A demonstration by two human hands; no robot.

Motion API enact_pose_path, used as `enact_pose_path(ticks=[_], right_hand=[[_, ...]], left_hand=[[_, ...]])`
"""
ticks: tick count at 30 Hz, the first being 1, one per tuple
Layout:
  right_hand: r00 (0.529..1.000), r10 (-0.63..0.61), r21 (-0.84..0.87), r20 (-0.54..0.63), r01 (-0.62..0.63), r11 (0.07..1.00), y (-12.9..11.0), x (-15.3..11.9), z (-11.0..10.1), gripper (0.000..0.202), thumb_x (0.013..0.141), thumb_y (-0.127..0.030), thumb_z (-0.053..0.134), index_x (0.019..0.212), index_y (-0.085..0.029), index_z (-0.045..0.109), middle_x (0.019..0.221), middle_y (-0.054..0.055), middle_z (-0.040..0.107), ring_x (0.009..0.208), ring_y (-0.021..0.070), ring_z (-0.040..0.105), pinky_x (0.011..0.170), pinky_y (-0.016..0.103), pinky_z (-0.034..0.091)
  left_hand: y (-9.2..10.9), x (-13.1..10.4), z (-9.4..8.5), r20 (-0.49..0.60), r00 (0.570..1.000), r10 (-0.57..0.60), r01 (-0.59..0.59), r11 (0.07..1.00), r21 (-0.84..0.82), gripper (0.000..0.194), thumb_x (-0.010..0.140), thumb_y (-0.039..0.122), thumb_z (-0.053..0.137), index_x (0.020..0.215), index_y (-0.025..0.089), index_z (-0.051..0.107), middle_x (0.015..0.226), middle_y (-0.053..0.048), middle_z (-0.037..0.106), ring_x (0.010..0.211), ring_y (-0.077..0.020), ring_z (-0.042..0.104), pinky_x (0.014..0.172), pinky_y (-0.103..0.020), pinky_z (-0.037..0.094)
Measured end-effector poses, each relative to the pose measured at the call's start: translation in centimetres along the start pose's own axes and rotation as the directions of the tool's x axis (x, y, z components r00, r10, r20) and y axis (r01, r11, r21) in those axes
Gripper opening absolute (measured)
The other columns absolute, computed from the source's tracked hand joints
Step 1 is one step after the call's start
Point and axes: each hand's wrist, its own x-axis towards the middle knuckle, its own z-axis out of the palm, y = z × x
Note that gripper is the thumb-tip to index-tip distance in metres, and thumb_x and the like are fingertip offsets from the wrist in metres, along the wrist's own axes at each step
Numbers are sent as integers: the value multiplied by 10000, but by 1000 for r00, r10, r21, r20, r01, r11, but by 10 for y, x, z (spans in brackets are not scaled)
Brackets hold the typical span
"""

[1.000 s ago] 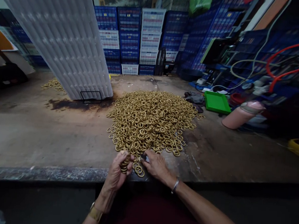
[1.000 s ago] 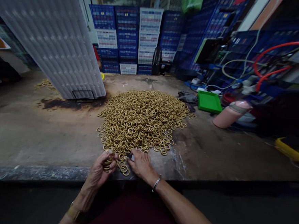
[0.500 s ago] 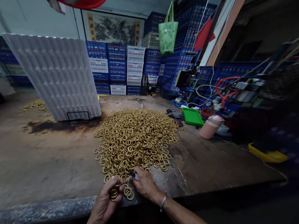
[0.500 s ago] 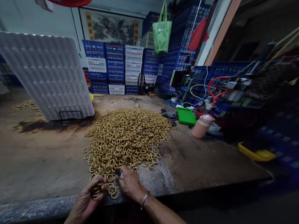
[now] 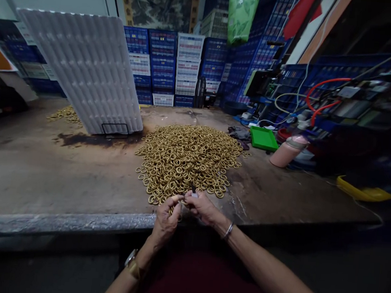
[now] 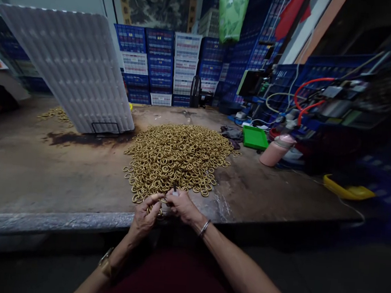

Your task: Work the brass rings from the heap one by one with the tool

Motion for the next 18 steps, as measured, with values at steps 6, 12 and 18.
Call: enact_pose_path(ticks=[6,12,18], right_hand=[[989,91,48,115,-97,994,5,0,-2,230,665,-352,572,705,-200,404,542,-95,440,340,17,251,331,149,177],[992,-124,-163,-15,120,979,10,4,-4,233,734,-400,514,669,-180,476,524,-62,488,378,40,343,359,162,249],[972,-215,-378,-98,164,911,11,5,-10,164,668,-303,609,602,-156,578,526,-53,498,506,59,423,464,157,339]], left_hand=[[2,-1,-1,2,998,-61,61,998,-29,125,746,261,561,785,186,654,708,-16,633,657,-143,555,649,-231,420],[3,5,4,19,999,-45,42,987,154,209,765,329,499,738,156,613,649,-5,604,612,-132,538,612,-231,434],[-22,12,-10,65,993,-97,77,962,262,294,636,448,576,748,190,660,725,-37,680,688,-216,622,624,-291,503]])
